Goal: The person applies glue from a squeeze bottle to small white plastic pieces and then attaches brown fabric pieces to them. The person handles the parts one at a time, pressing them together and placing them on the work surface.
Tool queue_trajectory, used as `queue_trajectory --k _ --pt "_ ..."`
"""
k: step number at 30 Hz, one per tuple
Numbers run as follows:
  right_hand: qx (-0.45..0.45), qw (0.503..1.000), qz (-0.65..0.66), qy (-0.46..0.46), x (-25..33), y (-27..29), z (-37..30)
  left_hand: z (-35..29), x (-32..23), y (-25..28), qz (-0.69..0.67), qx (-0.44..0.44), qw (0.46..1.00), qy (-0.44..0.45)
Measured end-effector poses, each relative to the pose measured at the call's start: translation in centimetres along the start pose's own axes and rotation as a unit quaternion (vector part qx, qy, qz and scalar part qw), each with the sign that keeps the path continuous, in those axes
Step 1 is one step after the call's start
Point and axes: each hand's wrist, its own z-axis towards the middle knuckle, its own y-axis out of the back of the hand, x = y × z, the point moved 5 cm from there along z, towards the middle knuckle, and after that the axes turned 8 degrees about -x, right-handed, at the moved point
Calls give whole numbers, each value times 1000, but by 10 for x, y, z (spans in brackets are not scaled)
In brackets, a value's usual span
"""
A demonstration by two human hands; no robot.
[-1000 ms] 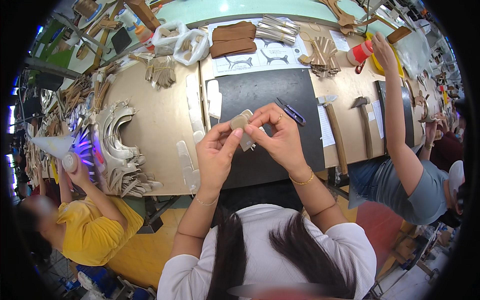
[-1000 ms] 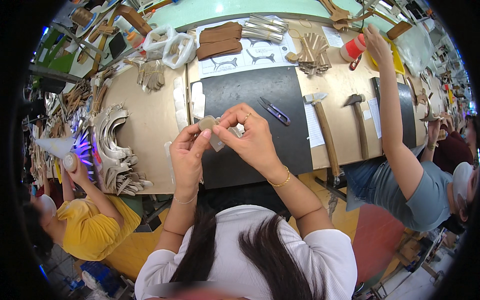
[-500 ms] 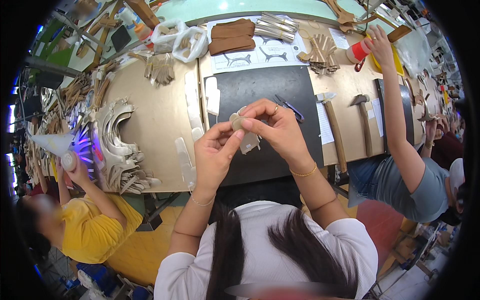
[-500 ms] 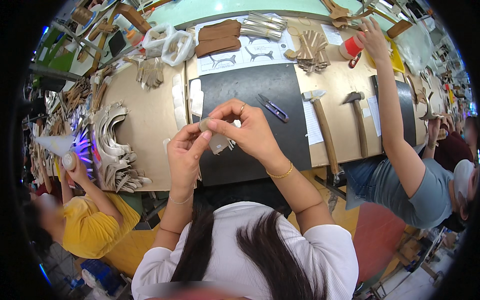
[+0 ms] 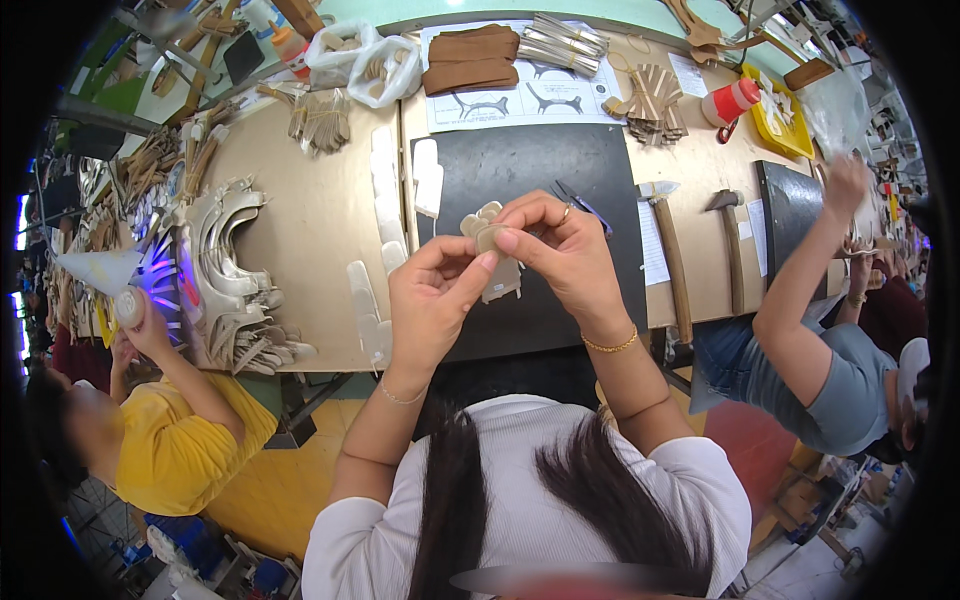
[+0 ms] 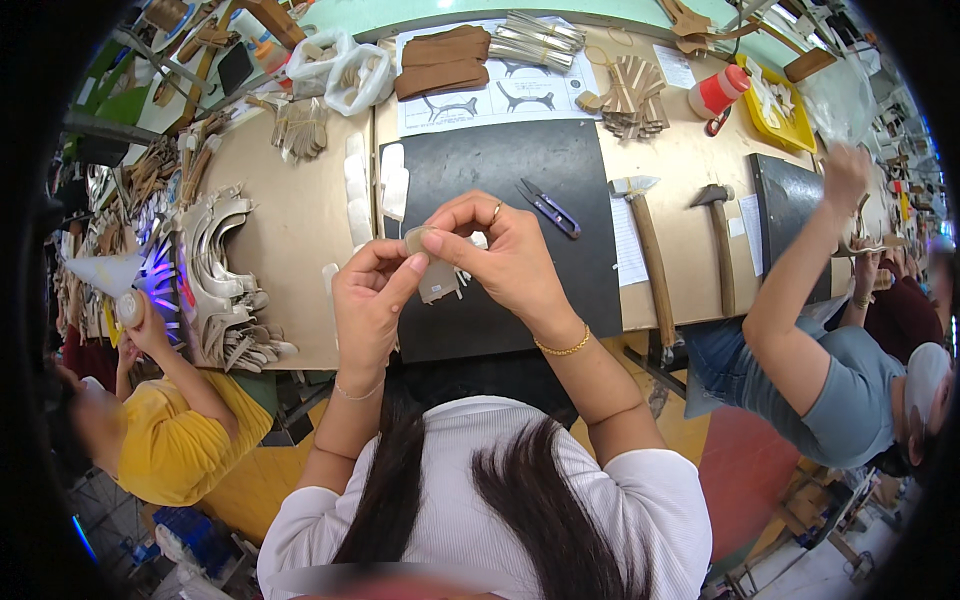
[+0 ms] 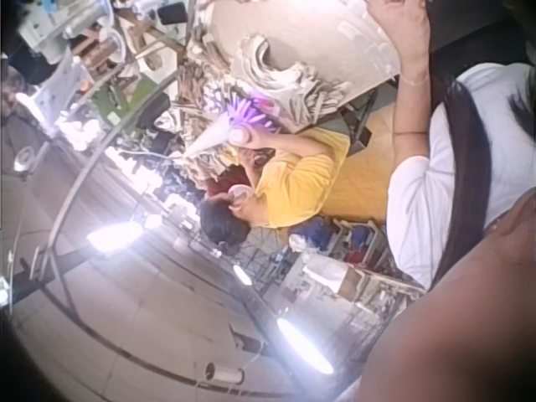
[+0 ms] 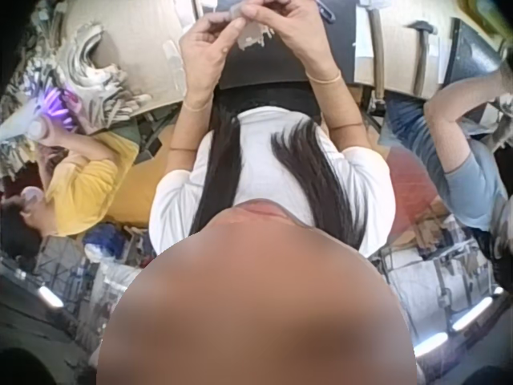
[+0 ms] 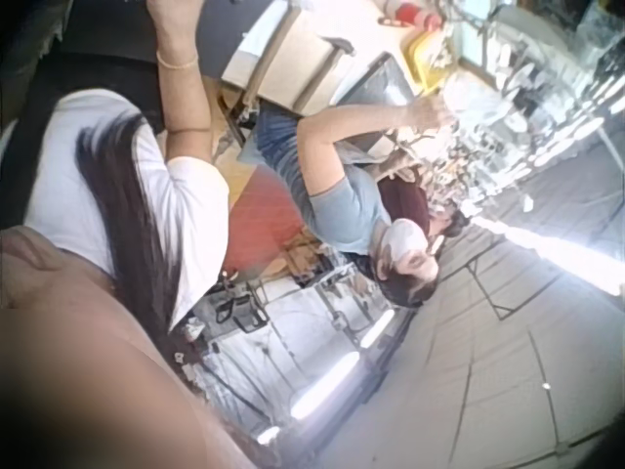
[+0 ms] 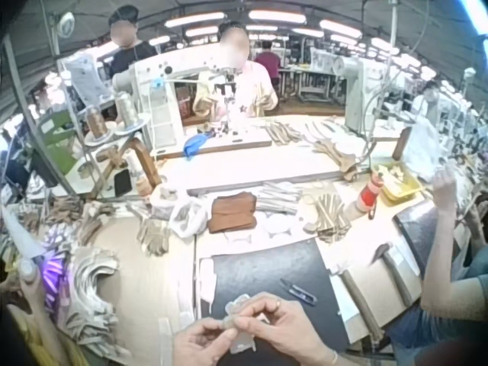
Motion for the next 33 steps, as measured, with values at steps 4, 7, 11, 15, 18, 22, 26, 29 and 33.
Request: queue_trajectory --k 4,7,11,15,18,22,26,29,33 --pt "-6 1000 4 -1 0 1 -1 -1 0 0 7 -4 1000 0" --pt "-5 1000 7 3 0 1 -2 -2 0 -1 13 -6 1000 -1" --pt "-4 1000 7 8 1 0 -2 -2 0 -1 20 -5 1000 0" --pt "-16 999 24 14 3 0 -3 -2 0 -2 14 0 1000 2" --pt "-3 999 46 -12 3 1 -5 0 -1 -4 -2 -7 1000 -18" --pt "-21 993 96 -59 0 8 -4 3 0 -2 -69 -10 998 4" --pt "-6 996 64 -62 -4 8 -6 4 2 0 -80 -5 997 16" --pt "0 998 39 -51 -5 4 -9 4 5 -1 -73 -5 997 14" --pt "-10 999 -21 -26 -5 1 -8 4 8 1 -51 -8 999 9"
